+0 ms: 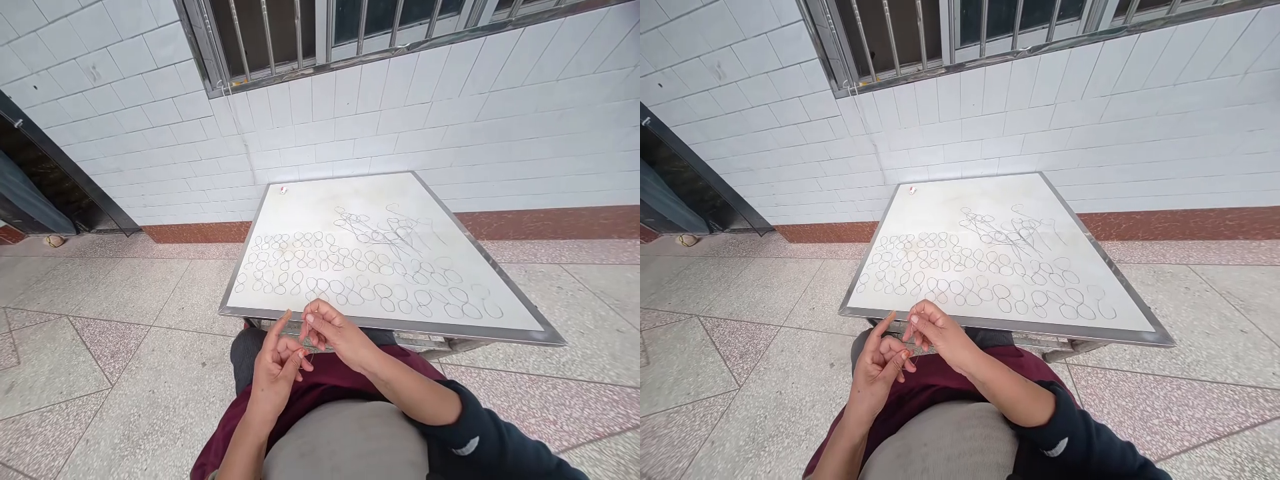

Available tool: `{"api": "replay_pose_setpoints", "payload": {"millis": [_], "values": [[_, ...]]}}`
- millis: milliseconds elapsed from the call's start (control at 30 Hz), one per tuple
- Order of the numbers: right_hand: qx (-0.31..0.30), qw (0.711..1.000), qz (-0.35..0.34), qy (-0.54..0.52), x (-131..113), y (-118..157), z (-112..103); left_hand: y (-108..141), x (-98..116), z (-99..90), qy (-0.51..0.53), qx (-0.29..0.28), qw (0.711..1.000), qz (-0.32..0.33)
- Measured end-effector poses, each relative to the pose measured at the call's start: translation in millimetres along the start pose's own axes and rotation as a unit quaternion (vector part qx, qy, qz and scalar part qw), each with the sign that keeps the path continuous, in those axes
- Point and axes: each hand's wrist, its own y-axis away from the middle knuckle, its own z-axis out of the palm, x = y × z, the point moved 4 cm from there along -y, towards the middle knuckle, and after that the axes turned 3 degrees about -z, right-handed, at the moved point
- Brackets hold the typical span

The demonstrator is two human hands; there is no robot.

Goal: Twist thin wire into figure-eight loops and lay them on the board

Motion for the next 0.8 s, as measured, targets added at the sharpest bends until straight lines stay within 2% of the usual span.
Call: {"api": "replay_pose_setpoints", "payload": {"millis": [300,433,533,667,800], "values": [[0.017,1.0,0.004,-0.006,-1,9,0,12,1,-1.6,-0.072,-0.021,0.997,0.033],[0.029,0.992,-0.016,0.125,-7,10,-4,16,1,0.1,-0.105,-0.029,0.993,0.039],[0.018,0.969,-0.055,0.241,-14,10,-5,17,3,2.5,-0.138,-0.028,0.989,0.054],[0.004,0.937,-0.118,0.327,-21,8,-4,15,6,3.2,-0.204,-0.001,0.974,0.099],[-0.006,0.906,-0.132,0.401,-22,5,-3,13,9,3.4,-0.245,-0.007,0.96,0.132]]}}
